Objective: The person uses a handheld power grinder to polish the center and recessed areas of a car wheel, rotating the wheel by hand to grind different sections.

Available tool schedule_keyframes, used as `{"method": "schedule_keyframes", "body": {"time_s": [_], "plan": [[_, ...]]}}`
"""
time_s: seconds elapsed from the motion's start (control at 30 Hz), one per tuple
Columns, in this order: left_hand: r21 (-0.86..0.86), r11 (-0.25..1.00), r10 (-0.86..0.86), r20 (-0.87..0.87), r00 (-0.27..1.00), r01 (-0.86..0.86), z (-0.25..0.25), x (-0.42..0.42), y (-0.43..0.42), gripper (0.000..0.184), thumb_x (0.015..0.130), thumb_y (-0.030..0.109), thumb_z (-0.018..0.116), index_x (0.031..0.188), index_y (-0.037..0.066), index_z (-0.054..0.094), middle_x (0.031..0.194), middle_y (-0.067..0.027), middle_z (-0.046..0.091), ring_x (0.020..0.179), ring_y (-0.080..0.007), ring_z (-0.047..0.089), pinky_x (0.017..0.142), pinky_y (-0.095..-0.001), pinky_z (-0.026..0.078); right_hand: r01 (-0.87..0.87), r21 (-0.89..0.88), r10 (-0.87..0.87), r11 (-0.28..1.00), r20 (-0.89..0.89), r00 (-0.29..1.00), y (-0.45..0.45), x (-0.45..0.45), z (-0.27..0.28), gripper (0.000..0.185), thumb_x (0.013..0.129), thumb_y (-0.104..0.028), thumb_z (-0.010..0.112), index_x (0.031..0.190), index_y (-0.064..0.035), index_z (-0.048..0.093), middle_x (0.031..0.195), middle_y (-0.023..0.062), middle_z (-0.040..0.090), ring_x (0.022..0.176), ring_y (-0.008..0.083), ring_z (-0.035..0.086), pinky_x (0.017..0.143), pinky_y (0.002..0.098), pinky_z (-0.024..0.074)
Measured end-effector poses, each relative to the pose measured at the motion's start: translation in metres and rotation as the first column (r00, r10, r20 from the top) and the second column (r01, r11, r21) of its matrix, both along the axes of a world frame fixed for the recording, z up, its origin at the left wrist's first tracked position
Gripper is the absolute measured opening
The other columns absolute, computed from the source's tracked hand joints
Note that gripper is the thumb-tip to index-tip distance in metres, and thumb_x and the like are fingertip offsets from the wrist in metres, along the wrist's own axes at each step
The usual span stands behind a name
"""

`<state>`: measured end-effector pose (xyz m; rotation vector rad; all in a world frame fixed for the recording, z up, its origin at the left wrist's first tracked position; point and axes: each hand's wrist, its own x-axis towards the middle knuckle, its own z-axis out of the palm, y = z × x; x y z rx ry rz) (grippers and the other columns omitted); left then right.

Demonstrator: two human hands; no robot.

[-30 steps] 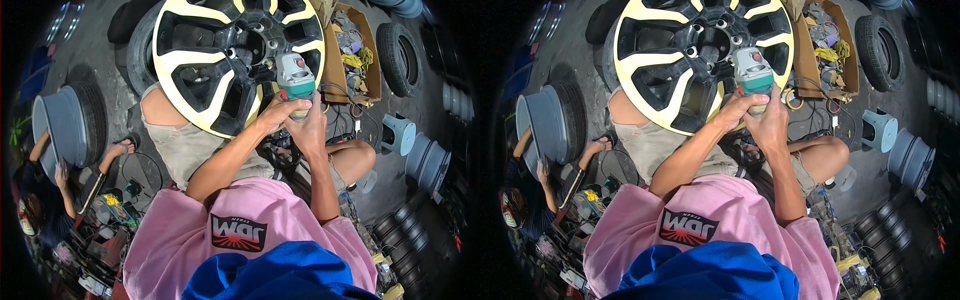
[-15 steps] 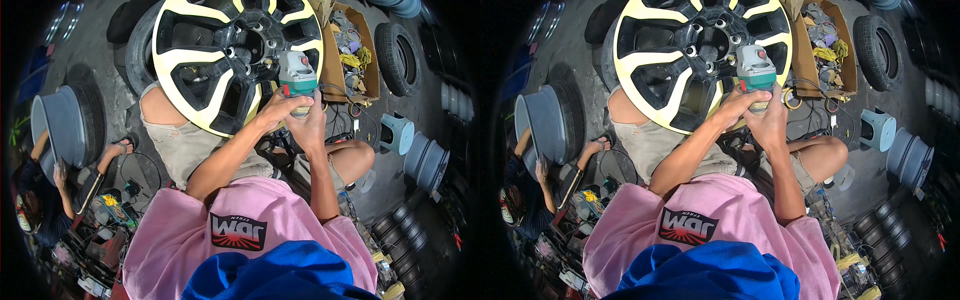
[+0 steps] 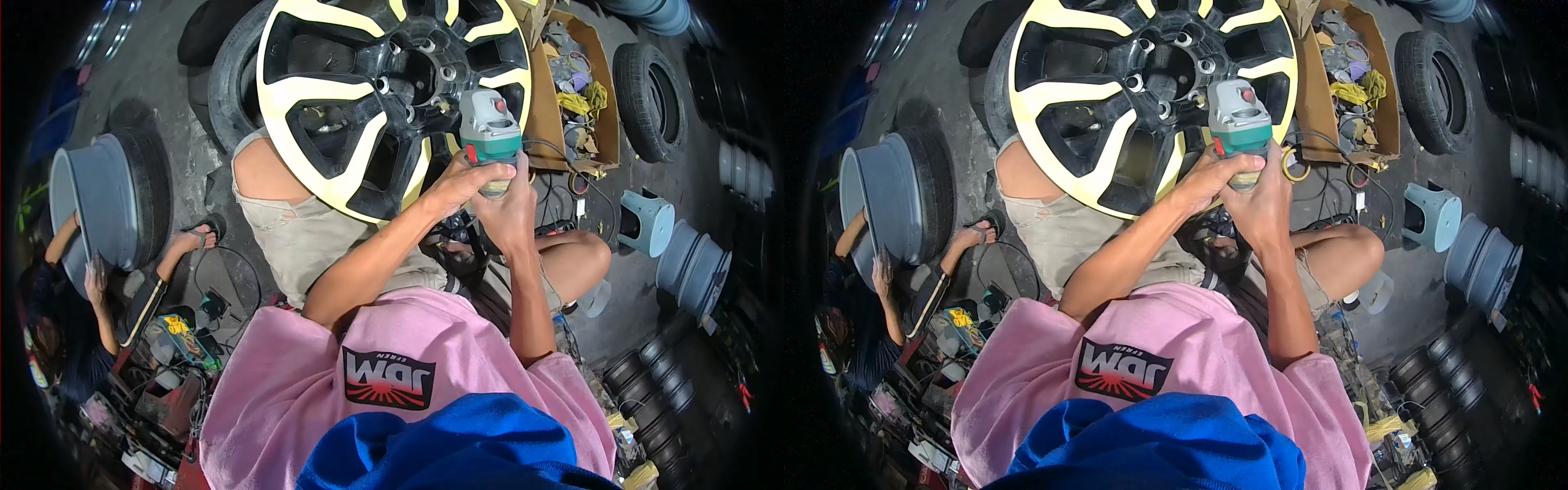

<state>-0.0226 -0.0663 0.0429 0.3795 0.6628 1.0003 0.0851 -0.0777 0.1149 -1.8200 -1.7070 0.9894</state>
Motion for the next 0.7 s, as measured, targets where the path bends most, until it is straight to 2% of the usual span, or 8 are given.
{"method": "schedule_keyframes", "body": {"time_s": [0.07, 0.17, 0.27, 0.4, 0.47, 0.6, 0.7], "plan": [[0.015, 1.0, 0.008, -0.02, 1.0, -0.008, -0.001, 0.001, -0.001, 0.036, 0.088, 0.018, 0.079, 0.12, 0.006, 0.068, 0.11, -0.0039, 0.071, 0.103, -0.0139, 0.068, 0.094, -0.0336, 0.055, -0.001, -0.018, 0.001, 1.0, -0.043, 0.999, -0.002, 0.001, 0.001, 0.074, 0.075, -0.01, 0.084, 0.137, 0.0029, 0.046, 0.109, 0.0268, 0.07, 0.104, 0.0431, 0.071, 0.085, 0.0454, 0.0561], [0.002, 1.0, -0.021, 0.004, 1.0, 0.021, -0.002, 0.001, 0.003, 0.037, 0.089, 0.019, 0.078, 0.121, 0.005, 0.068, 0.111, -0.0042, 0.071, 0.103, -0.014, 0.067, 0.094, -0.0339, 0.055, -0.004, -0.009, 0.004, 1.0, 0.023, 1.0, 0.003, 0.002, 0.0, 0.073, 0.075, -0.01, 0.084, 0.136, 0.0021, 0.046, 0.108, 0.0268, 0.071, 0.101, 0.0433, 0.072, 0.084, 0.0455, 0.0566], [-0.043, 0.999, 0.008, 0.022, 1.0, -0.007, -0.001, -0.002, 0.0, 0.039, 0.088, 0.018, 0.079, 0.123, 0.005, 0.067, 0.112, -0.0047, 0.071, 0.103, -0.0142, 0.067, 0.093, -0.034, 0.055, 0.008, -0.049, -0.008, 0.999, -0.004, 1.0, 0.001, -0.002, 0.0, 0.07, 0.076, -0.011, 0.084, 0.134, 0.0013, 0.046, 0.106, 0.0262, 0.072, 0.099, 0.0427, 0.073, 0.083, 0.0452, 0.0572], [-0.082, 0.996, -0.033, -0.055, 0.998, 0.028, 0.004, -0.003, 0.003, 0.037, 0.089, 0.018, 0.079, 0.12, 0.003, 0.069, 0.112, -0.006, 0.072, 0.102, -0.0144, 0.068, 0.094, -0.032, 0.054, 0.019, -0.058, -0.023, 0.998, -0.058, 0.998, 0.001, 0.001, -0.007, 0.068, 0.077, -0.012, 0.084, 0.132, 0.0006, 0.046, 0.104, 0.0256, 0.073, 0.099, 0.042, 0.073, 0.083, 0.0438, 0.0577], [-0.096, 0.994, -0.058, -0.09, 0.994, 0.05, 0.004, 0.0, 0.005, 0.036, 0.088, 0.017, 0.079, 0.12, 0.003, 0.069, 0.112, -0.0063, 0.072, 0.101, -0.0146, 0.068, 0.093, -0.032, 0.054, 0.032, -0.049, -0.038, 0.998, -0.128, 0.991, -0.001, 0.005, -0.012, 0.06, 0.078, -0.011, 0.083, 0.127, -0.0012, 0.049, 0.106, 0.0219, 0.073, 0.1, 0.0349, 0.075, 0.083, 0.0413, 0.0577], [-0.092, 0.992, -0.095, -0.15, 0.984, 0.082, -0.001, -0.002, 0.003, 0.038, 0.087, 0.016, 0.08, 0.121, 0.002, 0.069, 0.112, -0.007, 0.073, 0.1, -0.0145, 0.069, 0.093, -0.0315, 0.054, 0.064, -0.06, -0.073, 0.996, -0.178, 0.981, -0.008, 0.007, -0.026, 0.064, 0.077, -0.012, 0.083, 0.129, 0.0006, 0.049, 0.107, 0.0212, 0.073, 0.099, 0.0322, 0.075, 0.083, 0.04, 0.0576], [-0.04, 0.995, -0.095, -0.178, 0.98, 0.089, -0.001, -0.005, 0.001, 0.039, 0.087, 0.015, 0.08, 0.122, 0.002, 0.069, 0.113, -0.007, 0.073, 0.101, -0.0143, 0.068, 0.093, -0.0315, 0.054, 0.067, 0.014, -0.064, 0.998, -0.128, 0.99, -0.012, 0.003, -0.025, 0.072, 0.077, -0.013, 0.084, 0.135, 0.0044, 0.046, 0.108, 0.0227, 0.073, 0.099, 0.0327, 0.075, 0.083, 0.0395, 0.0577]]}}
